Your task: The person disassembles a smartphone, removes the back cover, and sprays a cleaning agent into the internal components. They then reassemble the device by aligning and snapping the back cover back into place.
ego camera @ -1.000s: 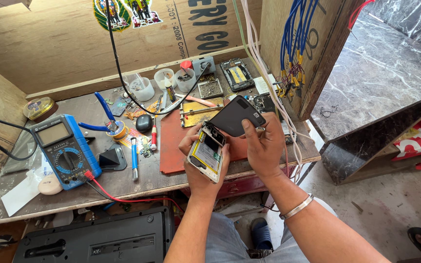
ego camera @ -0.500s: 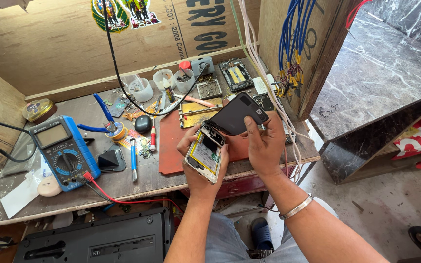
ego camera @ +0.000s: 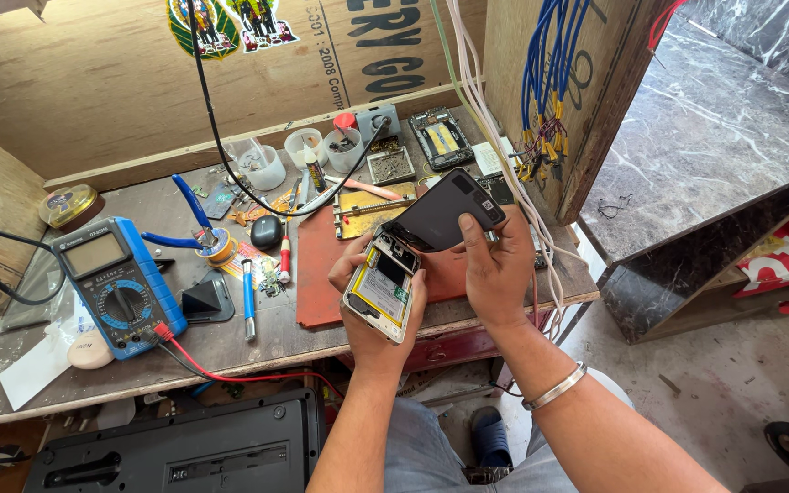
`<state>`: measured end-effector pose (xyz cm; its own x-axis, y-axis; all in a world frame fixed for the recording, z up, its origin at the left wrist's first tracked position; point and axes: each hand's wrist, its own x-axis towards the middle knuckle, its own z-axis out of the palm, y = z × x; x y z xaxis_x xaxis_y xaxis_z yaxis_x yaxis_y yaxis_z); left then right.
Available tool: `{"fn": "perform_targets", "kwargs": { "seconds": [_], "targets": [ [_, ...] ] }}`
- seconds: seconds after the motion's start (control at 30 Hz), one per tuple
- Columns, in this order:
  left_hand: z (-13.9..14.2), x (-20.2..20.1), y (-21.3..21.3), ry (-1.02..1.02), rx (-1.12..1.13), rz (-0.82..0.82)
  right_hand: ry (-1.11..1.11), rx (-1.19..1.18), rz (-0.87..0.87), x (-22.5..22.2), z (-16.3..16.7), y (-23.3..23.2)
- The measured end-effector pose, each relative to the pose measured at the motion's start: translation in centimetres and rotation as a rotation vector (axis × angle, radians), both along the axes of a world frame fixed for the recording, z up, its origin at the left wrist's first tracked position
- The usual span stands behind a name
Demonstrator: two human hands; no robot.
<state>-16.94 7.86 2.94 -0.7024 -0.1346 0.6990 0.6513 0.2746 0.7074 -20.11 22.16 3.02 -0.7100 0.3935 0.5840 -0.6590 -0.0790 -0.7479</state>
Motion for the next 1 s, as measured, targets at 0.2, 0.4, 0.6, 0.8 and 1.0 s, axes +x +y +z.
{"fn": "perform_targets", "kwargs": {
  "seconds": [0.2, 0.4, 0.6, 0.8, 1.0],
  "targets": [
    [0.1, 0.0, -0.1, 0.012, -0.015, 0.013, -0.006, -0.001, -0.013, -0.1, 0.1, 0.0],
    [0.2, 0.1, -0.4, 0.03, 0.001, -0.031, -0.029, -0.058, 0.022, -0.2, 0.1, 0.0],
    [-0.1, -0.1, -0.1, 0.056, -0.051, 0.02, -0.046, -0.112, 0.035, -0.8, -0.3, 0.7],
    [-0.1, 0.0, -0.5, 0.042, -0.006, -0.037, -0.037, -0.209, 0.091, -1.0, -0.8, 1.1],
    [0.2, 0.0, -0.8, 0.044, 0.001, -0.065, -0.06, -0.137, 0.102, -1.0, -0.8, 1.8]
  ]
}}
